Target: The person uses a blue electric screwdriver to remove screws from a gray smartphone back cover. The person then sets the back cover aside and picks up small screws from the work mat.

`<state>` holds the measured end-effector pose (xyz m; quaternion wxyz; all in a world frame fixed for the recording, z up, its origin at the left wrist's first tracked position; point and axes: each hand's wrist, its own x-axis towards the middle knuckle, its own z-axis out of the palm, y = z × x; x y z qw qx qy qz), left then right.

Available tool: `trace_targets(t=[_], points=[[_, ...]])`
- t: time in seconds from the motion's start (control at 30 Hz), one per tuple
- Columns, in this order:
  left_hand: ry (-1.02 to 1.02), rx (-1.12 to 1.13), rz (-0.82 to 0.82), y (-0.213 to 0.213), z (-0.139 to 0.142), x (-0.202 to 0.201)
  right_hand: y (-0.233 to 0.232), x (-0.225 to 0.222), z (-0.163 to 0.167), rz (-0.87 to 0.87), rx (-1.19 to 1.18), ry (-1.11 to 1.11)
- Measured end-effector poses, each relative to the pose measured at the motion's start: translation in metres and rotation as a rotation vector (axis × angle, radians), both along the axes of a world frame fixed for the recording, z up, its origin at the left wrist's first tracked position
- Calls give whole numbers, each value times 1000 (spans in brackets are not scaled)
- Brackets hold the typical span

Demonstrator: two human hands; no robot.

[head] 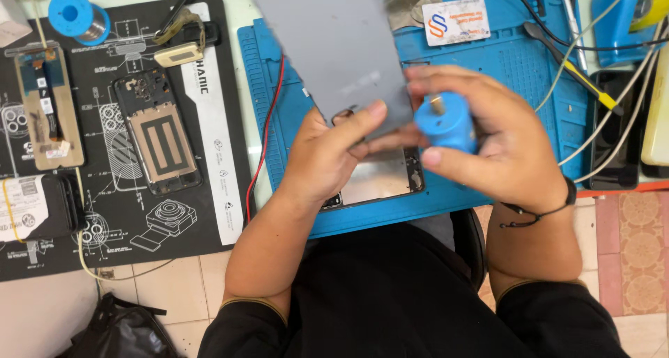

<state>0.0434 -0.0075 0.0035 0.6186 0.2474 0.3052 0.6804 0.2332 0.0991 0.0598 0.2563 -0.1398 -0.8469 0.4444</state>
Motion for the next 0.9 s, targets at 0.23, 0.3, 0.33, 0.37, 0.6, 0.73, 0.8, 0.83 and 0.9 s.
trace_targets(t=[0.23,0.3,0.33,0.37,0.6,0.73,0.8,0.83,0.9], points=[[-149,131,185,-5,11,-13,-29,25,-23,-146,-357,-203],[-158,140,184,-6,10,-12,-34,27,-34,-93,-277,-230],[-175,151,177,-6,10,-11,-36,28,-37,-110,-246,-258],[-191,162,170,-6,9,-11,-39,28,-40,-126,-216,-285],[-161,187,206,-7,8,-12,-42,22,-47,-173,-168,-330],[-113,147,234,-9,10,-11,-46,18,-51,-161,-141,-323],[-111,141,234,-8,10,-11,-48,17,-53,-178,-144,-328],[-126,151,232,-7,10,-11,-48,17,-54,-172,-147,-321],[-148,165,229,-7,10,-11,-49,17,-55,-161,-156,-306]])
